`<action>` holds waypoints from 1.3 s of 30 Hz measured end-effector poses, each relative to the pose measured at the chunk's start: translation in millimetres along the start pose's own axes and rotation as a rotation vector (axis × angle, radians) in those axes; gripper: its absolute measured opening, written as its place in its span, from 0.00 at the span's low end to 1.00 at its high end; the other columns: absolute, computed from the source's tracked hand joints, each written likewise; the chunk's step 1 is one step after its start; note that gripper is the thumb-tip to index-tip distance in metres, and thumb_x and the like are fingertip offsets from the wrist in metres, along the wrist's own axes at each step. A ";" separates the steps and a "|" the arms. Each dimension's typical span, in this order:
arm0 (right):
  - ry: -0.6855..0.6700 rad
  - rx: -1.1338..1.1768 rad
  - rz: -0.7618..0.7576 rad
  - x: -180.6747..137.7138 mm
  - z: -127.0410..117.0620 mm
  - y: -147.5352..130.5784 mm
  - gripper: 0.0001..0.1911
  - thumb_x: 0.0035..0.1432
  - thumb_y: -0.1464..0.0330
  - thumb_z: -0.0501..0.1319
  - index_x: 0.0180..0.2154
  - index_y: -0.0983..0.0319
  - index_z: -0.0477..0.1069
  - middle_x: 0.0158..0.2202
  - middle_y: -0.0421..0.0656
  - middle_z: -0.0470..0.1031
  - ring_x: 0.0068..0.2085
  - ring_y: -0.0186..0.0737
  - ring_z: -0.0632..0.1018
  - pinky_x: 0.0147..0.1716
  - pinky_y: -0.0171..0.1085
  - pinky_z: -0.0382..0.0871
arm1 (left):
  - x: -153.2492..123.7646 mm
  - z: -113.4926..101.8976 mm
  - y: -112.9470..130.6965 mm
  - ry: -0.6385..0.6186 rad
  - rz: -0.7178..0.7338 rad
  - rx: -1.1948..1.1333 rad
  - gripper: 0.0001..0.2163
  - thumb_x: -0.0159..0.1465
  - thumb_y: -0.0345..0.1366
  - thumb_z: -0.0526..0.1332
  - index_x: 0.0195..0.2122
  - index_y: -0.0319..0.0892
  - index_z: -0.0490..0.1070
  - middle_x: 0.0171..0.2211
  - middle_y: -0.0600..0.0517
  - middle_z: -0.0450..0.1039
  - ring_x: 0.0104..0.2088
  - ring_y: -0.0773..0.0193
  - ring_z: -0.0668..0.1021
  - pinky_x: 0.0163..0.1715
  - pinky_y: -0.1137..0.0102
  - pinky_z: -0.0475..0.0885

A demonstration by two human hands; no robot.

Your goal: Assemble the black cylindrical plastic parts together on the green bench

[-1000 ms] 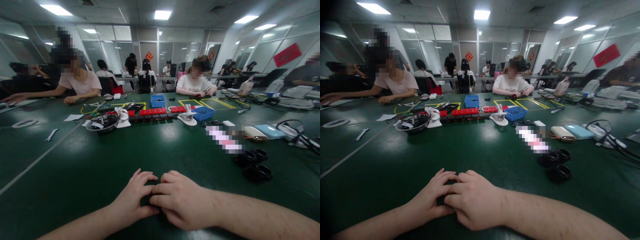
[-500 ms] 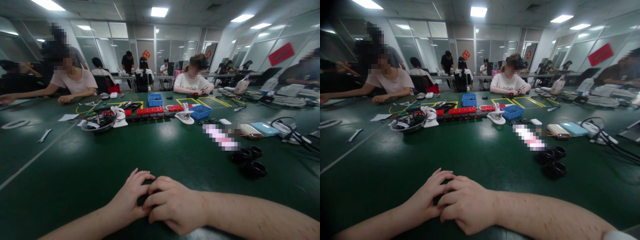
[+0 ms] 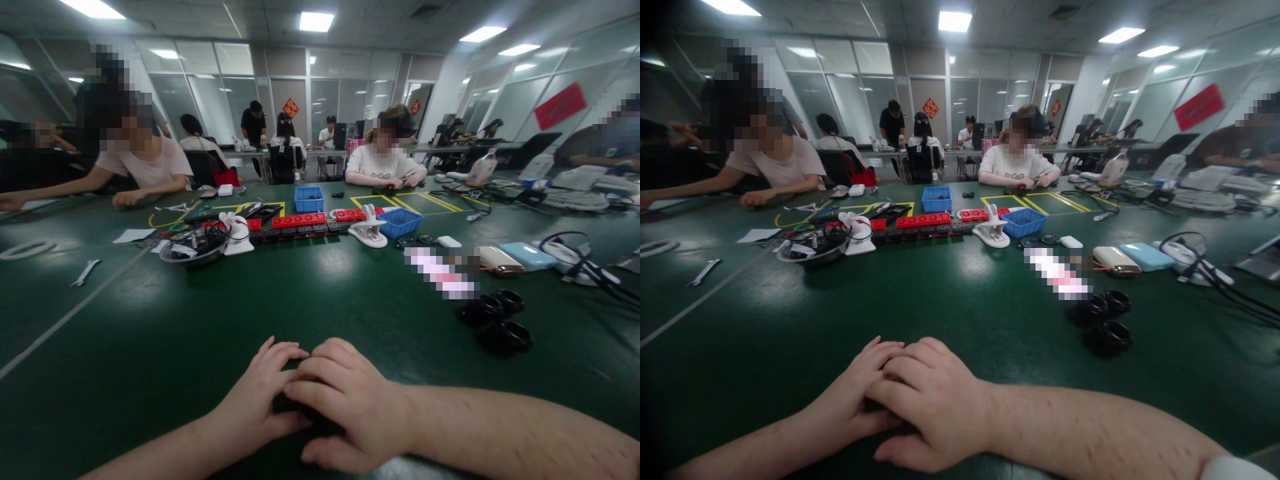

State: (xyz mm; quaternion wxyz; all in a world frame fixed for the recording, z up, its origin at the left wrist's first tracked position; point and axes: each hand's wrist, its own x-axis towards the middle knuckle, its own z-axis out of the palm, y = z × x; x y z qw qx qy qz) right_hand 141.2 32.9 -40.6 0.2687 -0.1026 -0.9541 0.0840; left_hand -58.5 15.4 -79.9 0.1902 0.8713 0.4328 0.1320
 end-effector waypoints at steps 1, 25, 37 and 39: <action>0.015 -0.023 0.032 -0.3 0.9 -1.1 0.25 0.56 0.54 0.51 0.46 0.66 0.63 0.40 0.48 0.70 0.43 0.41 0.67 0.42 0.41 0.60 | 0.2 -1.1 0.8 -0.012 -0.003 0.003 0.23 0.53 0.42 0.65 0.51 0.54 0.64 0.51 0.52 0.64 0.53 0.51 0.64 0.55 0.47 0.48; -0.036 0.310 -0.133 -4.0 19.7 13.9 0.10 0.47 0.75 0.49 0.28 0.64 0.69 0.36 0.44 0.73 0.44 0.34 0.69 0.50 0.36 0.60 | 1.8 -7.9 7.4 -0.090 -0.041 0.008 0.11 0.52 0.40 0.65 0.38 0.51 0.73 0.51 0.52 0.64 0.54 0.50 0.63 0.56 0.47 0.46; 0.142 0.257 -0.085 1.4 7.0 5.2 0.16 0.50 0.72 0.48 0.41 0.65 0.65 0.40 0.46 0.72 0.47 0.37 0.68 0.53 0.42 0.55 | 2.0 -5.1 4.9 -0.052 -0.019 0.026 0.18 0.56 0.45 0.61 0.48 0.50 0.67 0.51 0.49 0.64 0.53 0.50 0.64 0.55 0.46 0.48; 0.143 0.245 0.027 2.2 2.2 2.5 0.14 0.54 0.67 0.50 0.42 0.64 0.64 0.39 0.46 0.71 0.44 0.38 0.69 0.47 0.41 0.59 | 1.6 -5.0 3.3 -0.052 -0.009 0.025 0.20 0.55 0.44 0.63 0.49 0.51 0.66 0.52 0.49 0.63 0.54 0.50 0.63 0.55 0.46 0.47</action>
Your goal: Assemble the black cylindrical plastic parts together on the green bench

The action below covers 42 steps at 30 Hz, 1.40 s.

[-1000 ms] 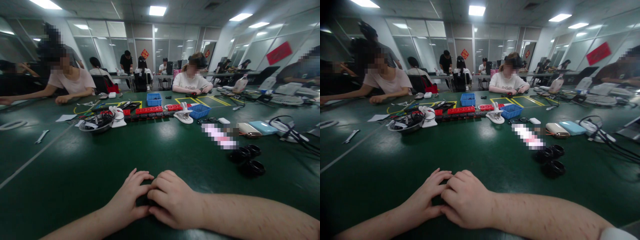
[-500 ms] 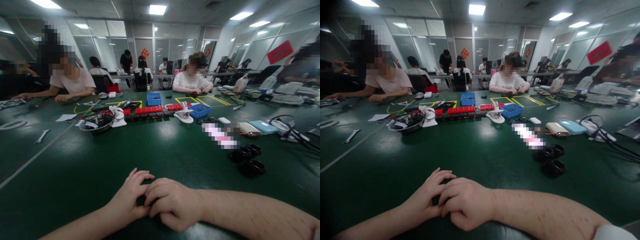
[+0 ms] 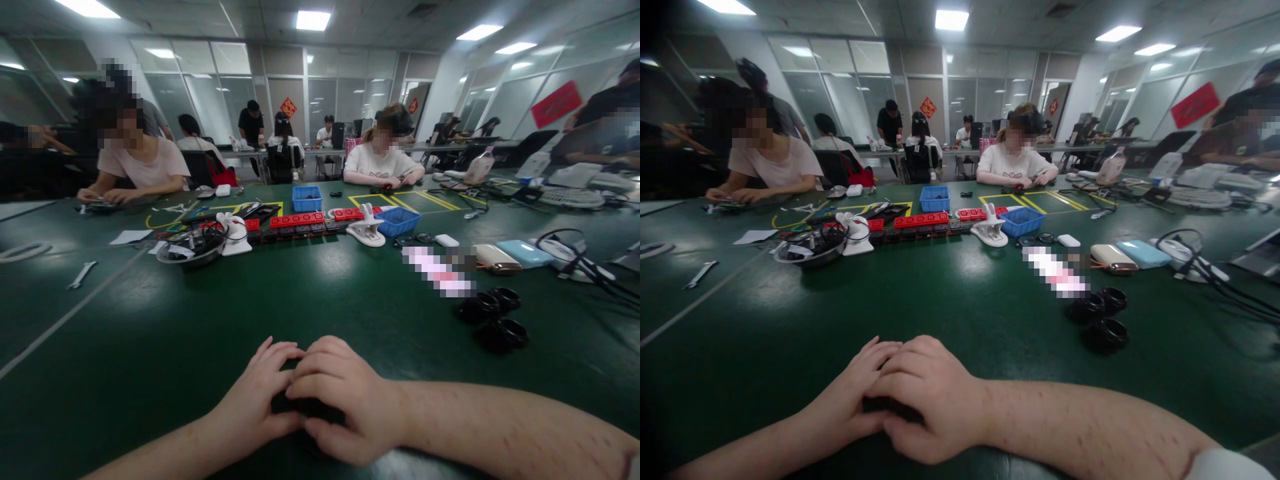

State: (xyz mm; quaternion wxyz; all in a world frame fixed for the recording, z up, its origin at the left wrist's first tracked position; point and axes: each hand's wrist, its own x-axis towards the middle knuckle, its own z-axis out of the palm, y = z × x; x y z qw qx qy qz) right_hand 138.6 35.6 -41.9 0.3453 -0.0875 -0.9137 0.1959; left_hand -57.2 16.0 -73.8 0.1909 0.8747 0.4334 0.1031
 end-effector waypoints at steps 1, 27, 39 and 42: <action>0.002 -0.018 0.068 0.5 -1.3 -1.3 0.15 0.55 0.64 0.52 0.43 0.64 0.64 0.39 0.46 0.71 0.42 0.39 0.69 0.44 0.41 0.61 | -0.2 -0.2 -0.7 -0.006 0.006 -0.004 0.20 0.54 0.44 0.63 0.49 0.51 0.67 0.52 0.49 0.63 0.54 0.50 0.63 0.55 0.46 0.47; -0.227 -0.079 -0.068 -4.9 6.5 10.0 0.09 0.44 0.71 0.51 0.29 0.61 0.68 0.34 0.39 0.72 0.40 0.38 0.66 0.43 0.42 0.56 | -0.9 -7.1 10.0 -0.003 -0.017 -0.023 0.11 0.54 0.41 0.64 0.38 0.50 0.72 0.50 0.52 0.65 0.53 0.51 0.64 0.56 0.47 0.47; -0.106 -0.026 -0.129 -8.5 3.3 5.1 0.11 0.45 0.72 0.48 0.30 0.58 0.66 0.38 0.35 0.74 0.49 0.37 0.65 0.57 0.47 0.42 | -0.4 -1.1 5.4 0.038 0.000 -0.021 0.18 0.55 0.41 0.63 0.47 0.52 0.67 0.51 0.50 0.65 0.53 0.52 0.64 0.56 0.48 0.48; -0.024 -0.072 -0.040 -5.9 0.8 1.1 0.15 0.46 0.70 0.49 0.37 0.61 0.67 0.39 0.43 0.72 0.45 0.40 0.67 0.51 0.46 0.54 | -0.6 -3.2 6.7 0.023 -0.012 -0.022 0.16 0.55 0.42 0.63 0.45 0.52 0.69 0.51 0.51 0.64 0.54 0.52 0.64 0.56 0.48 0.47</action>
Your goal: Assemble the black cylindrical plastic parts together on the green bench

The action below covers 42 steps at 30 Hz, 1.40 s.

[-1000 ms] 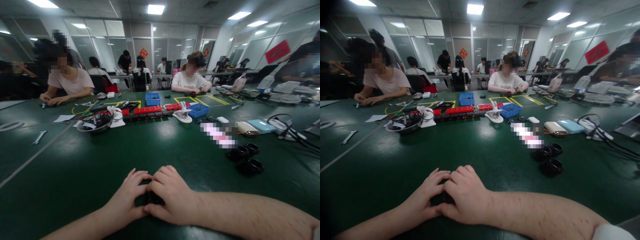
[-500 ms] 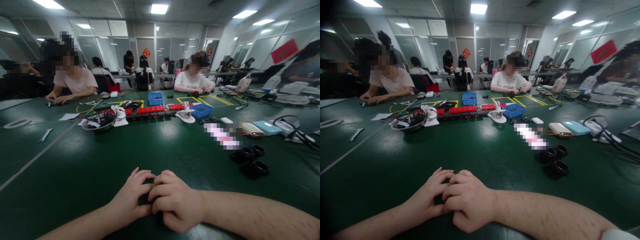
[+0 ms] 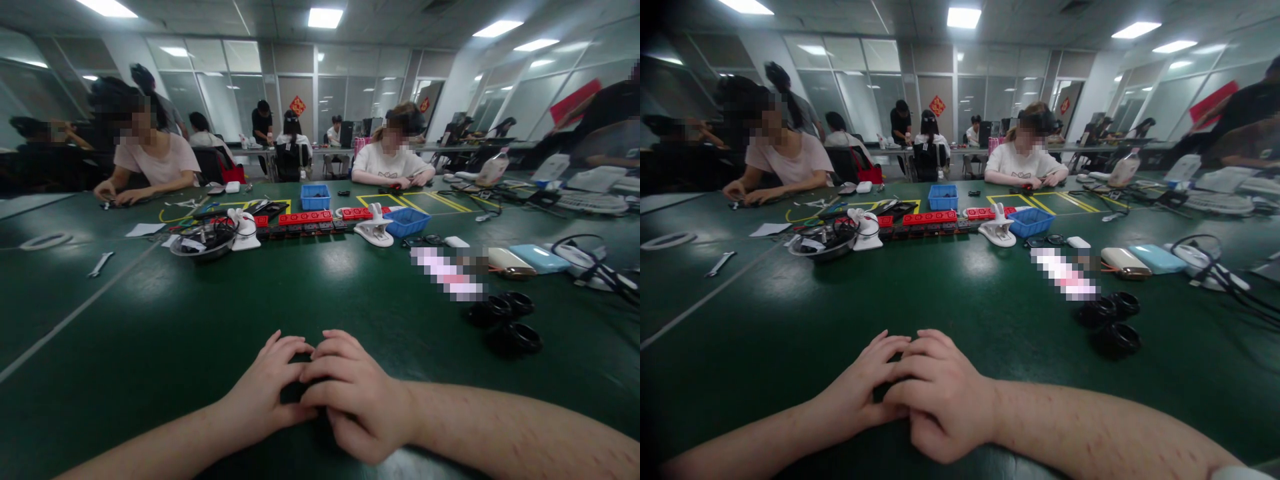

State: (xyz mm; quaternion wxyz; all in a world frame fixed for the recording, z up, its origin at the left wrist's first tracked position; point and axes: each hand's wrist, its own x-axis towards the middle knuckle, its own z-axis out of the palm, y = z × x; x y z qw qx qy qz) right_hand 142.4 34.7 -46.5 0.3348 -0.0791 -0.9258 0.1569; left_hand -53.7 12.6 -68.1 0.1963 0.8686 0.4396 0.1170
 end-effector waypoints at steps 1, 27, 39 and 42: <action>0.018 -0.023 0.051 0.8 -0.2 -0.7 0.14 0.48 0.69 0.50 0.39 0.63 0.66 0.38 0.44 0.71 0.43 0.40 0.67 0.48 0.45 0.57 | -0.1 -0.8 0.4 -0.001 -0.005 0.000 0.16 0.55 0.43 0.63 0.45 0.51 0.69 0.51 0.50 0.64 0.54 0.52 0.64 0.56 0.48 0.47; -0.211 -0.127 0.185 2.2 5.3 3.2 0.13 0.51 0.66 0.54 0.39 0.63 0.67 0.34 0.44 0.69 0.37 0.40 0.66 0.38 0.40 0.59 | -0.8 -3.2 2.5 0.004 -0.008 -0.038 0.17 0.53 0.40 0.65 0.44 0.51 0.70 0.50 0.51 0.64 0.54 0.52 0.64 0.56 0.47 0.46; -0.275 -0.016 0.007 3.9 0.2 4.9 0.13 0.44 0.72 0.50 0.33 0.60 0.68 0.37 0.40 0.73 0.45 0.40 0.66 0.49 0.43 0.55 | -0.6 -0.3 1.4 0.035 0.012 0.004 0.13 0.54 0.46 0.63 0.39 0.50 0.72 0.49 0.51 0.65 0.52 0.52 0.65 0.55 0.48 0.48; -0.278 -0.014 0.007 4.1 -1.9 5.2 0.13 0.44 0.72 0.50 0.33 0.59 0.68 0.41 0.38 0.73 0.49 0.40 0.65 0.54 0.44 0.49 | -0.5 -0.7 2.6 0.032 0.015 0.019 0.13 0.54 0.46 0.63 0.40 0.50 0.72 0.49 0.51 0.65 0.52 0.52 0.65 0.55 0.48 0.48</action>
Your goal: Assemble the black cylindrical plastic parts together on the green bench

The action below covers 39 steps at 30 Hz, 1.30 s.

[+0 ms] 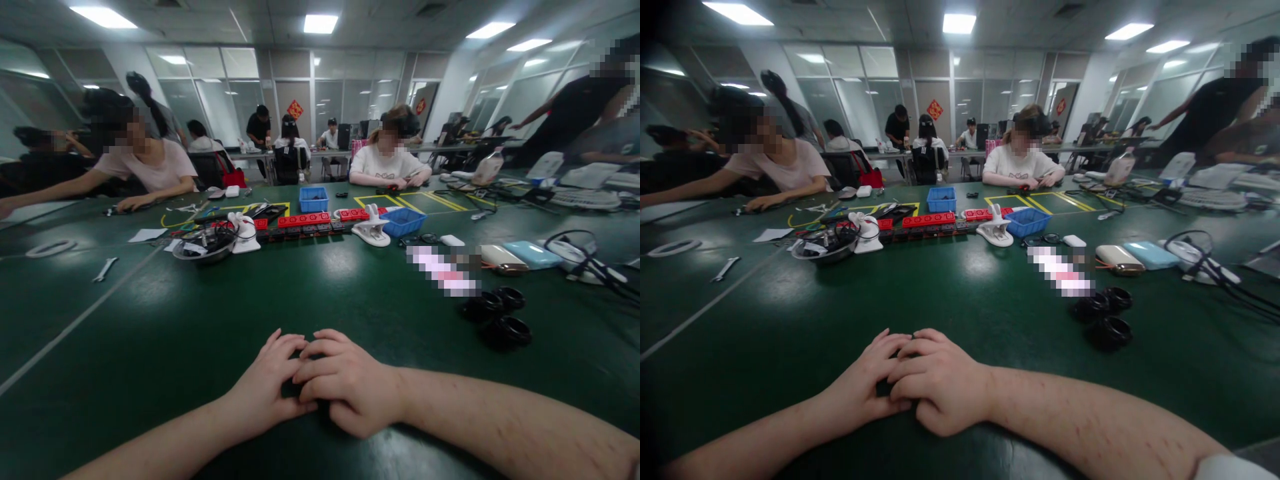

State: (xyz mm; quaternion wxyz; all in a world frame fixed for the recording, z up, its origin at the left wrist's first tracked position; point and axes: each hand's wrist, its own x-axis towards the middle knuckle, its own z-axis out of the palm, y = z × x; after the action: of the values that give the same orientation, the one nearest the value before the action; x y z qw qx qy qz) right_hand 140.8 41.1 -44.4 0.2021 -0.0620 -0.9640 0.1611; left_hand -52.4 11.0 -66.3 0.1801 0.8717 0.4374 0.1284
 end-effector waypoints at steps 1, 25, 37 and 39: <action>0.005 -0.003 -0.003 -0.3 -0.2 -0.1 0.14 0.44 0.72 0.50 0.34 0.59 0.68 0.43 0.37 0.72 0.50 0.40 0.65 0.55 0.44 0.48 | 0.1 0.0 0.0 -0.001 -0.002 0.001 0.14 0.54 0.46 0.63 0.41 0.50 0.71 0.50 0.51 0.65 0.52 0.52 0.65 0.55 0.48 0.48; 0.039 -0.131 0.145 1.8 0.9 1.4 0.13 0.57 0.64 0.53 0.40 0.63 0.69 0.35 0.44 0.70 0.37 0.38 0.67 0.37 0.39 0.59 | 0.5 -2.4 0.4 0.001 -0.005 -0.051 0.18 0.53 0.40 0.65 0.46 0.54 0.69 0.49 0.53 0.65 0.52 0.54 0.65 0.56 0.48 0.48; 0.013 0.064 -0.006 2.1 5.0 5.7 0.10 0.48 0.73 0.51 0.31 0.62 0.70 0.40 0.40 0.74 0.47 0.38 0.66 0.50 0.39 0.56 | 1.3 -1.9 0.5 -0.011 0.002 -0.023 0.09 0.54 0.43 0.64 0.35 0.49 0.73 0.48 0.52 0.66 0.52 0.53 0.65 0.56 0.49 0.48; 0.024 0.086 -0.026 2.3 4.6 6.0 0.10 0.47 0.73 0.51 0.29 0.62 0.69 0.39 0.39 0.74 0.48 0.37 0.66 0.52 0.38 0.54 | 1.9 -1.2 0.6 -0.005 0.003 -0.015 0.09 0.54 0.42 0.64 0.36 0.50 0.73 0.48 0.52 0.66 0.51 0.53 0.66 0.56 0.50 0.49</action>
State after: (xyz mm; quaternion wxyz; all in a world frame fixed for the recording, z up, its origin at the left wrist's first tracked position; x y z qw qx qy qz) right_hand 137.1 45.8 -49.6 0.2180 -0.0426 -0.9546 0.1987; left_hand -51.3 12.5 -64.9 0.1877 0.8713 0.4345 0.1297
